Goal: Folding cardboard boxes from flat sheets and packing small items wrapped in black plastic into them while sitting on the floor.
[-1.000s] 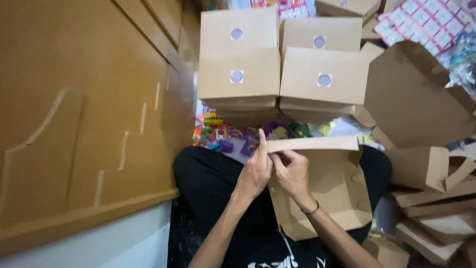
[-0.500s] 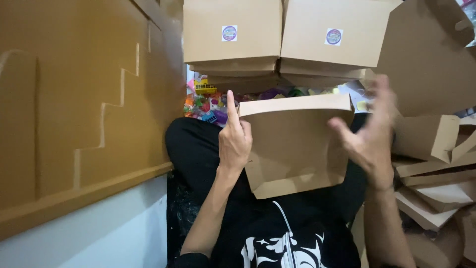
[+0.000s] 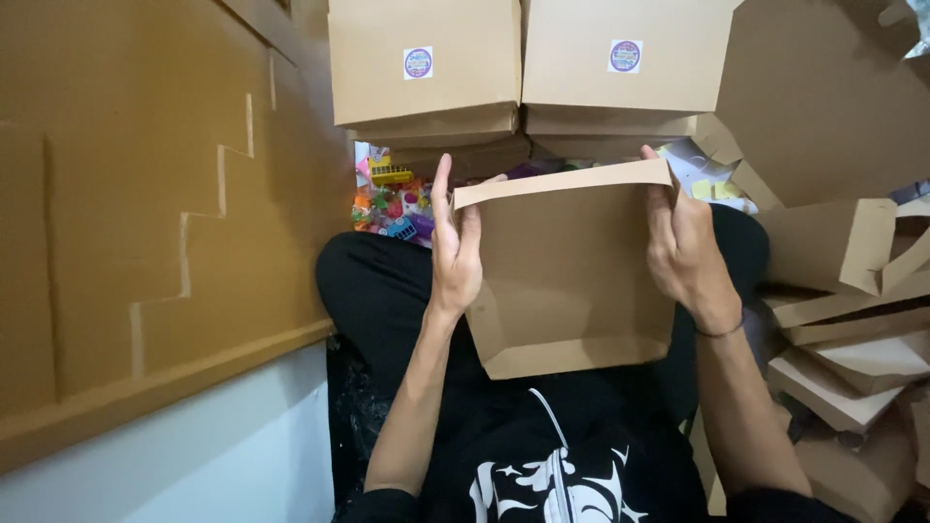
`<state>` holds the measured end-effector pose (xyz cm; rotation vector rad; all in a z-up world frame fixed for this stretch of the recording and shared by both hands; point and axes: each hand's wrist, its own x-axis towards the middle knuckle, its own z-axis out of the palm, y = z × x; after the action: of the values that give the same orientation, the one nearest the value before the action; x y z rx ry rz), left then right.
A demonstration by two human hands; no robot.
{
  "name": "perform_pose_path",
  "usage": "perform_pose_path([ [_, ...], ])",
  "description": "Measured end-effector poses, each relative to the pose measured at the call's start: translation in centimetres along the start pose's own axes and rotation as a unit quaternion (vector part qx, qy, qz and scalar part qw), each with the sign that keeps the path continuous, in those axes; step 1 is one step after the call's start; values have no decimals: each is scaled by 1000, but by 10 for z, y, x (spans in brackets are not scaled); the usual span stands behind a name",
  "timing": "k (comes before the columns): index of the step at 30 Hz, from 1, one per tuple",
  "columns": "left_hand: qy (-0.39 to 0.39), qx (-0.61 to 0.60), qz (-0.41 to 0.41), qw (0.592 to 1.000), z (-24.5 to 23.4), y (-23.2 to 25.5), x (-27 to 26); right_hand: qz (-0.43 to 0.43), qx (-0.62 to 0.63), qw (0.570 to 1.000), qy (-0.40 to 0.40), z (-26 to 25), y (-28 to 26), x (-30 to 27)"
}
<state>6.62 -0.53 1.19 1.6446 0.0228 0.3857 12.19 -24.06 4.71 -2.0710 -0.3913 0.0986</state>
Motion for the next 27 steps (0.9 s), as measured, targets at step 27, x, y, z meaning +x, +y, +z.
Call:
perform_pose_path([
  [27,-182,-281,19,942,-7,42,33,-49,62,996,43,1,12,16],
])
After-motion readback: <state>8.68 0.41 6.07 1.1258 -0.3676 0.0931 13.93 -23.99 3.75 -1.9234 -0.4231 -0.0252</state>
